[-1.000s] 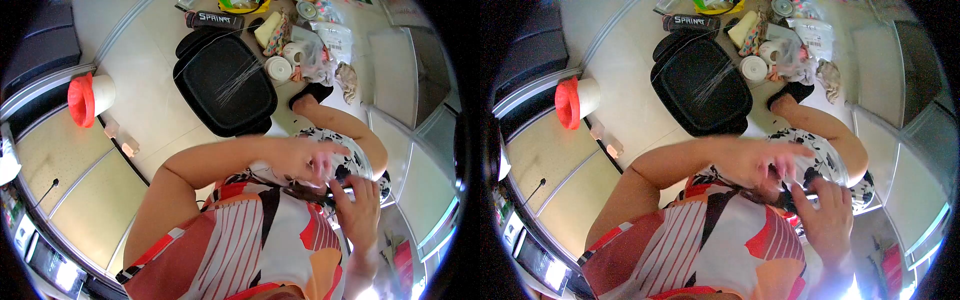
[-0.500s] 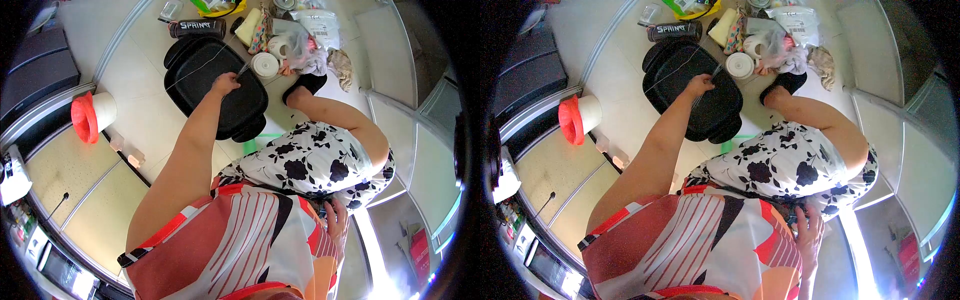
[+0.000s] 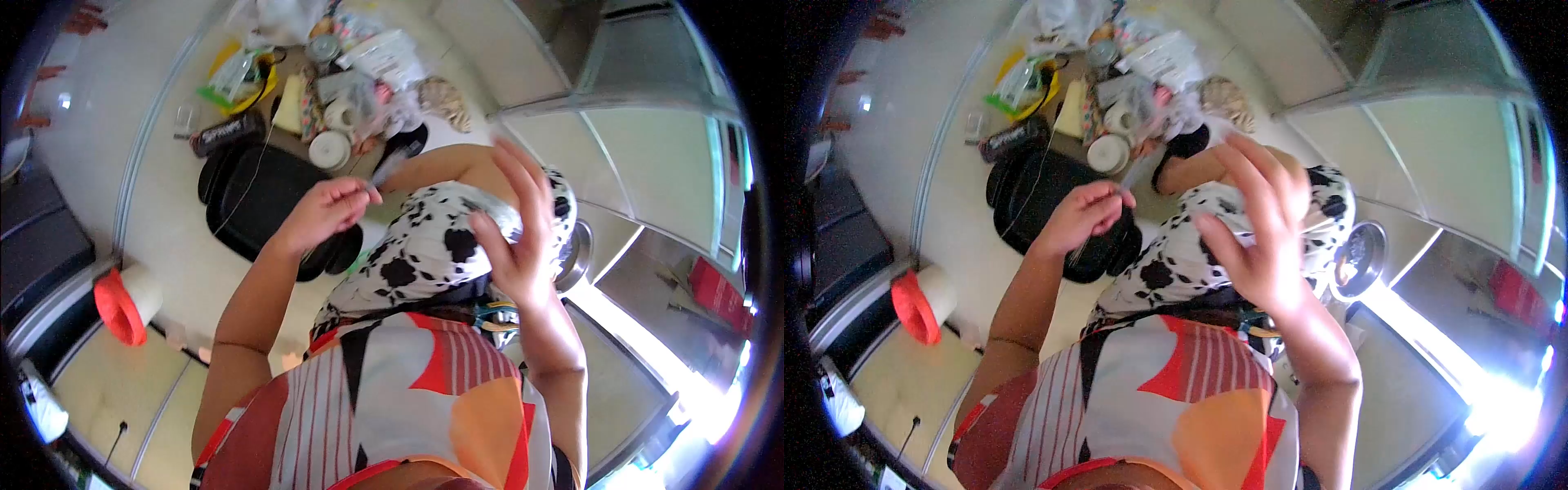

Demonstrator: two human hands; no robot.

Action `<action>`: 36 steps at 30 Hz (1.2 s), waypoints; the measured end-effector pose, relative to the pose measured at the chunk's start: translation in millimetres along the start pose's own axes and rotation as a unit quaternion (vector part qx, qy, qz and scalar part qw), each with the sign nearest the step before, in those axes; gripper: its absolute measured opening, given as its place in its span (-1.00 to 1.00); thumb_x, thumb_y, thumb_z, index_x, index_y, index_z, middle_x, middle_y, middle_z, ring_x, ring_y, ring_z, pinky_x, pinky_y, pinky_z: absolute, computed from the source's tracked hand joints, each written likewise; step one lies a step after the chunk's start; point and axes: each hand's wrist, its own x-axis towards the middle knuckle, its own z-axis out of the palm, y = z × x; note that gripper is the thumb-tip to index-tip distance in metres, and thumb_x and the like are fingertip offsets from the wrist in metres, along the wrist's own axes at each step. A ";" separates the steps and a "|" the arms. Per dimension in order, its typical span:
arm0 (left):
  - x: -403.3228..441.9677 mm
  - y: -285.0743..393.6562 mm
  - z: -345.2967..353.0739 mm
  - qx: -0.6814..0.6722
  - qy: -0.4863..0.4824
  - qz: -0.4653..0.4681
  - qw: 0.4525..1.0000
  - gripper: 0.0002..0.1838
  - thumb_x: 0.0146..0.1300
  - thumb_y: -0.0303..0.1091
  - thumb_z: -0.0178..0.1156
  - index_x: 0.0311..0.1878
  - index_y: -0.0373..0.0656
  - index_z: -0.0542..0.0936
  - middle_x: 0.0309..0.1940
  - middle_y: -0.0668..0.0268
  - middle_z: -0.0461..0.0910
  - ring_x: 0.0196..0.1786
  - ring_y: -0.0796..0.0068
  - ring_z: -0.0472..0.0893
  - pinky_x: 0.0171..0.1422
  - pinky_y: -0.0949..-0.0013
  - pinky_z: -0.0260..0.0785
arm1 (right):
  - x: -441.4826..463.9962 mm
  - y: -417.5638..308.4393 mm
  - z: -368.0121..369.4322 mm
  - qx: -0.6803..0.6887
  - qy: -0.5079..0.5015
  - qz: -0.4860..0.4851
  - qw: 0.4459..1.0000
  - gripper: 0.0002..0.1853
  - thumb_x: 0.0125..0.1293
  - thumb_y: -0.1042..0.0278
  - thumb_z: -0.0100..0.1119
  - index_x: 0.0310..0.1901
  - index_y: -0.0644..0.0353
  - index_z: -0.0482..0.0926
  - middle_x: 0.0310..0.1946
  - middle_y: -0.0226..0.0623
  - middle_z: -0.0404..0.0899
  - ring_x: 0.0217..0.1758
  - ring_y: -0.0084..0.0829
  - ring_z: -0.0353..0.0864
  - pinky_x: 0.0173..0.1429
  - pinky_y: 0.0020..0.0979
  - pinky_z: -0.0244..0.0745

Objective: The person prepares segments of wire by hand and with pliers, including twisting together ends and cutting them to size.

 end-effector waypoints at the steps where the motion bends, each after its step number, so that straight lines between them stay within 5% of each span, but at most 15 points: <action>1: -3.7 22.4 18.9 0.009 -0.041 0.013 0.999 -0.81 0.46 -0.36 0.04 -0.08 -0.27 0.57 -0.57 0.52 0.32 -0.53 0.73 0.26 -0.47 0.61 0.10 | 14.4 -3.1 4.9 0.014 0.027 -0.010 0.999 -0.48 0.08 0.29 0.39 0.09 0.27 0.53 0.11 -0.07 0.50 0.07 -0.08 0.55 0.24 -0.16 0.36; 3: -9.3 51.0 45.1 0.030 -0.084 0.057 0.994 -0.81 0.47 -0.36 0.03 -0.10 -0.26 0.57 -0.57 0.51 0.33 -0.53 0.73 0.28 -0.47 0.59 0.13 | 30.3 -6.8 18.5 0.111 0.057 -0.032 0.992 -0.53 0.16 0.18 0.32 0.07 0.26 0.54 0.09 -0.10 0.54 0.07 -0.10 0.55 0.22 -0.17 0.38; 5: -8.7 55.4 56.2 0.022 -0.113 0.101 0.988 -0.81 0.47 -0.35 0.03 -0.11 -0.25 0.58 -0.57 0.49 0.35 -0.53 0.72 0.29 -0.46 0.59 0.15 | 26.4 -1.1 16.9 0.070 -0.031 -0.113 0.991 -0.50 0.31 0.11 0.22 0.16 0.29 0.47 0.05 -0.05 0.57 0.18 -0.04 0.51 0.31 -0.18 0.34; 9: -4.8 58.2 79.1 0.028 -0.106 0.122 0.987 -0.79 0.48 -0.32 0.01 -0.12 -0.23 0.58 -0.58 0.49 0.34 -0.56 0.72 0.26 -0.49 0.59 0.12 | 8.4 -13.2 7.1 0.140 -0.057 -0.012 0.988 -0.51 0.37 0.14 0.16 0.19 0.29 0.43 0.13 -0.10 0.51 0.21 -0.13 0.49 0.33 -0.19 0.32; 13: -2.1 64.5 90.6 -0.044 -0.098 0.085 0.991 -0.76 0.49 -0.31 -0.02 -0.10 -0.25 0.57 -0.59 0.49 0.34 -0.57 0.75 0.22 -0.52 0.63 0.04 | -2.3 4.4 -0.3 0.452 0.102 0.200 0.863 -0.61 0.41 0.26 0.16 0.13 0.33 0.46 -0.03 -0.26 0.57 0.00 -0.48 0.52 0.15 -0.42 0.41; 15: -1.7 68.9 92.1 -0.067 -0.102 0.083 0.989 -0.78 0.49 -0.30 0.00 -0.12 -0.19 0.58 -0.60 0.49 0.36 -0.58 0.75 0.26 -0.52 0.64 0.08 | -14.1 17.6 -4.0 0.447 -0.013 0.264 0.854 -0.70 0.38 0.28 0.21 0.02 0.31 0.55 -0.24 -0.35 0.61 -0.19 -0.54 0.54 -0.04 -0.51 0.44; 21: -0.9 72.2 105.5 -0.028 -0.080 0.098 0.992 -0.79 0.48 -0.31 0.02 -0.15 -0.21 0.60 -0.58 0.45 0.46 -0.60 0.75 0.30 -0.54 0.64 0.13 | -30.1 5.7 20.7 0.611 0.092 0.277 0.736 -0.81 0.34 0.33 0.27 -0.16 0.30 0.64 -0.43 -0.38 0.63 -0.36 -0.62 0.51 -0.18 -0.58 0.42; 31: -2.7 74.2 112.6 0.031 -0.034 0.107 0.993 -0.74 0.49 -0.27 -0.01 -0.10 -0.25 0.59 -0.57 0.37 0.52 -0.65 0.74 0.29 -0.59 0.65 0.10 | -32.5 6.8 13.5 0.574 0.095 0.284 0.762 -0.82 0.35 0.36 0.24 -0.17 0.30 0.68 -0.43 -0.35 0.67 -0.35 -0.64 0.50 -0.19 -0.57 0.42; 36: -1.2 71.5 107.8 0.028 -0.027 0.088 0.995 -0.75 0.48 -0.29 0.00 -0.11 -0.26 0.59 -0.51 0.29 0.61 -0.63 0.70 0.46 -0.59 0.65 0.22 | -34.0 9.3 18.5 0.566 0.111 0.288 0.764 -0.83 0.42 0.35 0.13 -0.17 0.27 0.64 -0.35 -0.31 0.68 -0.29 -0.58 0.58 -0.16 -0.54 0.46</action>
